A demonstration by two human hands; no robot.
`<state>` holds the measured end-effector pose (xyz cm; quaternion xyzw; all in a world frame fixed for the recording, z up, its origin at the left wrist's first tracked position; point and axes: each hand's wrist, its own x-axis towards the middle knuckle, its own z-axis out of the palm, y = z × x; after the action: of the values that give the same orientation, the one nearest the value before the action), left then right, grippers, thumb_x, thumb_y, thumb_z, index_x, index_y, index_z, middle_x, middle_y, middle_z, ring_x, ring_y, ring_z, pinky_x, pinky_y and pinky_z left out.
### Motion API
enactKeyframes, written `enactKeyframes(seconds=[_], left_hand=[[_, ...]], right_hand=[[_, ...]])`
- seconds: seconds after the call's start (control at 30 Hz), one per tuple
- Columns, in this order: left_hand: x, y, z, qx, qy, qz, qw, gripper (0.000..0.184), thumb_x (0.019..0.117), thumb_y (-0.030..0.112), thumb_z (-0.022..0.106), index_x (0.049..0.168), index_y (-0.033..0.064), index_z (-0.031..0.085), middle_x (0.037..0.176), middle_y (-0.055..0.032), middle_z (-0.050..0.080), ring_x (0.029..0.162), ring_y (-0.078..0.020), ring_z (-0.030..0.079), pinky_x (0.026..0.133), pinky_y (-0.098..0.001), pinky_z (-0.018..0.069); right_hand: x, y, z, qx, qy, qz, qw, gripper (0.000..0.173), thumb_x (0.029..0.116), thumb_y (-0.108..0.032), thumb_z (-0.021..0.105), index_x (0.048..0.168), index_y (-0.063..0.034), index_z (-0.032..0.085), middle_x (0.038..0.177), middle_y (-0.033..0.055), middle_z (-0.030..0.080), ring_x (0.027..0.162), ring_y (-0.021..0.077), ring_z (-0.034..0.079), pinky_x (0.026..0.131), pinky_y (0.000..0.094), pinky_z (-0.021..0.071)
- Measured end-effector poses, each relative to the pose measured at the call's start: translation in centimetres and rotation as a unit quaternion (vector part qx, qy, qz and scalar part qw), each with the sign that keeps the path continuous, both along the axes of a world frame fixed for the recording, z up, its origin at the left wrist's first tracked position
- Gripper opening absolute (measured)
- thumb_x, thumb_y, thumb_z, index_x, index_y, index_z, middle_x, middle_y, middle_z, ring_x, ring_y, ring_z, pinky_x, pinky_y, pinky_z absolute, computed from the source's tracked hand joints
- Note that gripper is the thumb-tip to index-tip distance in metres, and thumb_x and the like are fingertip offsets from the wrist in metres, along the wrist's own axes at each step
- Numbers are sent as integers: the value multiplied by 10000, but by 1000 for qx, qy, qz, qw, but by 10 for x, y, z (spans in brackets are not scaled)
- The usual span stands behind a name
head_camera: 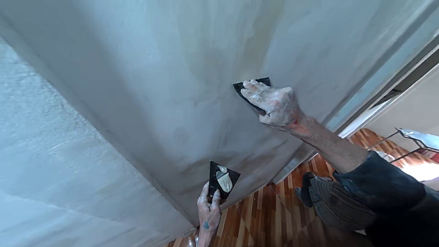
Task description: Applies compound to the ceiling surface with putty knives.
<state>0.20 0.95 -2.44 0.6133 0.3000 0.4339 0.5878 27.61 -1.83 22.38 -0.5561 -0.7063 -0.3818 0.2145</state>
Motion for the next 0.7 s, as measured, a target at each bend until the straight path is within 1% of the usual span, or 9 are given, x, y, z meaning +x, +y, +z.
enactKeyframes(seconds=[0.1,0.13,0.2,0.27,0.37,0.47,0.57,0.6,0.7], left_hand=[[-12,-16,12,-48,-23,-16,998,384,953,-1,514,1330,-72,534,997,-104,737,761,-176,756,648,-345,665],[-17,-20,17,-72,-38,-28,996,385,961,-14,507,1342,-66,521,988,-117,741,757,-200,758,648,-363,666],[-21,-26,27,-120,-76,-52,988,402,971,-25,490,1372,-59,499,982,-147,736,764,-244,754,655,-402,664],[-23,-36,45,-163,-116,-78,977,396,977,-34,471,1372,-47,479,967,-144,727,765,-236,746,661,-397,654],[-20,-45,81,-205,-187,-120,953,410,965,-45,449,1374,-26,461,970,-144,725,773,-224,745,678,-391,649],[-16,-53,109,-217,-215,-158,939,411,971,-60,424,1381,-35,435,971,-151,718,783,-228,747,691,-397,652],[-10,-57,124,-231,-224,-157,934,349,986,-77,407,1330,-42,452,959,-167,708,765,-234,744,661,-393,652],[-9,-58,126,-237,-227,-155,932,337,990,-79,404,1322,-41,454,958,-172,703,762,-238,742,658,-393,650],[-9,-61,127,-253,-240,-151,925,326,999,-80,389,1315,-32,451,952,-175,701,762,-250,743,670,-408,653]], right_hand=[[-3,-16,-11,-44,33,-2,998,467,821,41,544,1248,-30,720,1268,158,716,1148,340,707,915,513,584],[-7,-27,-12,-40,74,-4,996,452,861,37,532,1272,-27,709,1254,154,723,1117,316,723,902,495,590],[-22,-55,-10,-17,225,25,974,353,1013,-33,547,1345,-31,668,1187,147,739,984,211,737,867,362,590],[-32,-73,-12,-1,428,77,900,301,1054,-165,572,1324,-75,672,1103,71,740,879,74,711,788,229,590],[-45,-81,-25,4,652,130,747,185,1028,-344,626,1139,-214,697,931,-68,729,753,18,692,644,200,589],[-62,-79,-46,3,706,204,678,194,1052,-336,576,1096,-193,699,966,-46,739,863,62,717,775,281,621],[-79,-81,-66,20,696,258,670,210,1061,-289,547,1036,-170,719,930,-33,741,852,74,716,781,307,624],[-83,-84,-71,24,682,249,687,210,1058,-295,545,1014,-200,727,899,-67,739,819,42,706,742,266,614],[-86,-92,-90,21,593,262,761,229,1066,-289,536,1110,-210,747,1010,-126,746,936,-3,693,867,240,590]])
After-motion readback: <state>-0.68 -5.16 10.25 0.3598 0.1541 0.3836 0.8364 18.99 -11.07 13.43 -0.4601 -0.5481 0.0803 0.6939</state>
